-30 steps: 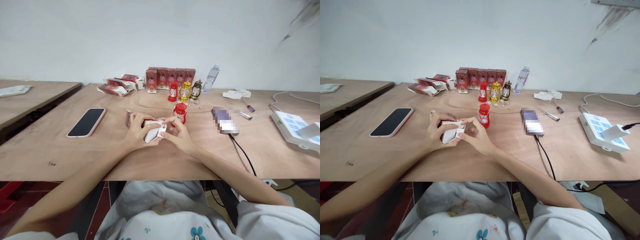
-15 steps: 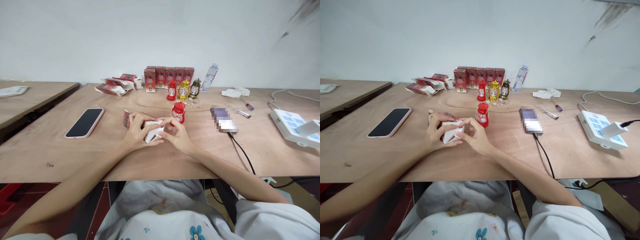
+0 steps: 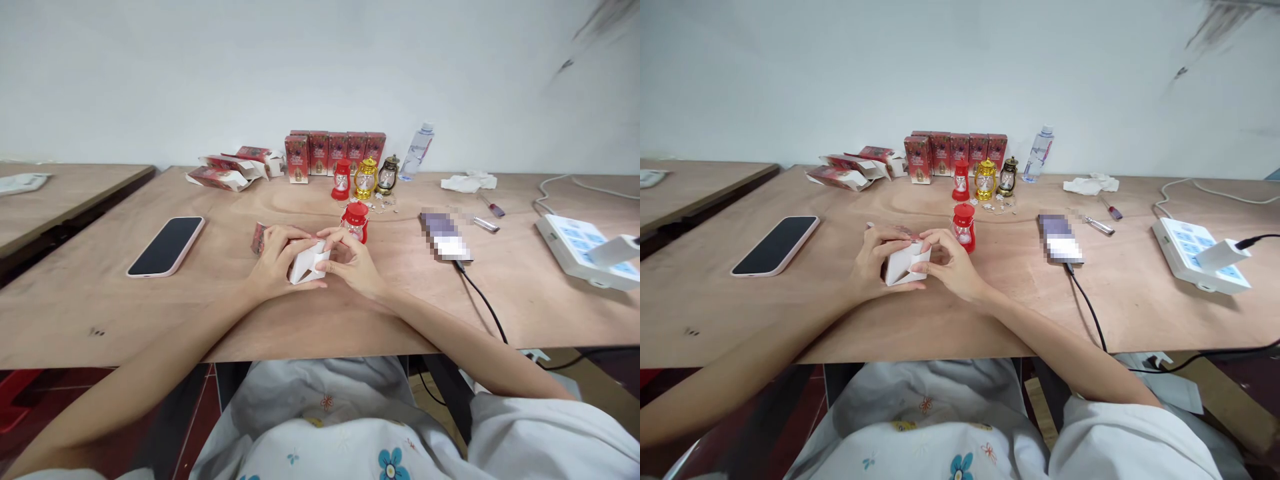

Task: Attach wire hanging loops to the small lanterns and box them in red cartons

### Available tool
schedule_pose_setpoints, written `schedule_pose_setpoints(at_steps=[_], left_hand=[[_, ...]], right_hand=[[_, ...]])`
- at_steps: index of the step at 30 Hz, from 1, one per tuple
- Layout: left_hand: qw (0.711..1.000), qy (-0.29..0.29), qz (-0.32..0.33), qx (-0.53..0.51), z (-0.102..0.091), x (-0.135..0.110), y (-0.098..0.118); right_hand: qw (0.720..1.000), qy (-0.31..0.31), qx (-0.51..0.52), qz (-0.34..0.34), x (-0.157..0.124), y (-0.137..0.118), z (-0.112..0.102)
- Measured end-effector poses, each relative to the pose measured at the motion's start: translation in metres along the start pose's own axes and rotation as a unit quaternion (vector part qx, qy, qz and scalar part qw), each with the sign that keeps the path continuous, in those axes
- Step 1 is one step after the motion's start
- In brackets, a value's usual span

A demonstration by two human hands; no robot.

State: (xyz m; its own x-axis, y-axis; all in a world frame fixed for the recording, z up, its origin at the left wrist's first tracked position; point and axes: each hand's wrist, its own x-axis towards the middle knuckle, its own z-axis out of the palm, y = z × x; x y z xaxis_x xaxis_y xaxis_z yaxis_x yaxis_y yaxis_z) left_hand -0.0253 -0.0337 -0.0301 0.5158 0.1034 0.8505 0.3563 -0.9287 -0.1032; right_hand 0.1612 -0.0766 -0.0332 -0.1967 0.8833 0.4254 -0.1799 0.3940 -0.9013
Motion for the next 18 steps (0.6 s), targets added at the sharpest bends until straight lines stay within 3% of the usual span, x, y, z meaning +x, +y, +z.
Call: schedule_pose_setpoints(at_steps=[6,13,18], left_hand=[[1.0,-0.006,-0.011,-0.023,-0.003,0.0,-0.001],[0.998,0.0,-0.039,-0.053,-0.005,0.002,0.003],[0.996,-0.006,-0.05,-0.07,-0.003,-0.002,0.002]], right_hand=[[0.999,-0.024,-0.016,-0.024,0.001,0.0,-0.007],[0.999,-0.043,-0.028,-0.013,-0.004,-0.009,0.002],[0.999,-0.006,-0.04,-0.01,-0.007,-0.006,0.006]])
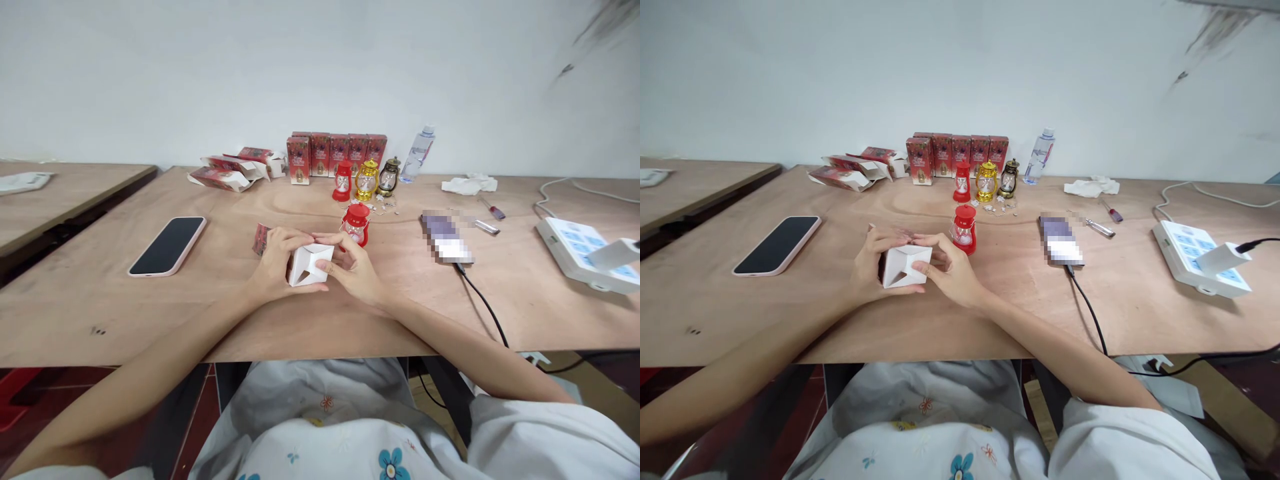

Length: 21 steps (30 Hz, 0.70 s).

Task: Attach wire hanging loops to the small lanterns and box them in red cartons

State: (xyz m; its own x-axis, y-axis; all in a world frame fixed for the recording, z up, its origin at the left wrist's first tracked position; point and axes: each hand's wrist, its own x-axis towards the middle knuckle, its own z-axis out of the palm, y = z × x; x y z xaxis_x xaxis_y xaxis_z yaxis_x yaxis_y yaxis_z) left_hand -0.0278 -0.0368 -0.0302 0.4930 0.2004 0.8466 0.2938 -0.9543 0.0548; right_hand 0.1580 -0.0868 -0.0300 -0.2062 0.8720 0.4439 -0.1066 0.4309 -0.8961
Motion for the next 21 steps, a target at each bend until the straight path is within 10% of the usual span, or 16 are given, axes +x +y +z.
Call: schedule_pose_setpoints(at_steps=[12,21], left_hand=[[0.999,0.007,0.029,0.034,0.002,0.003,0.001],[0.987,0.087,-0.112,-0.069,-0.005,0.0,0.001]], right_hand=[[1.0,0.029,0.001,0.002,0.0,0.009,0.001],[0.995,-0.005,0.065,0.075,-0.002,0.007,-0.002]])
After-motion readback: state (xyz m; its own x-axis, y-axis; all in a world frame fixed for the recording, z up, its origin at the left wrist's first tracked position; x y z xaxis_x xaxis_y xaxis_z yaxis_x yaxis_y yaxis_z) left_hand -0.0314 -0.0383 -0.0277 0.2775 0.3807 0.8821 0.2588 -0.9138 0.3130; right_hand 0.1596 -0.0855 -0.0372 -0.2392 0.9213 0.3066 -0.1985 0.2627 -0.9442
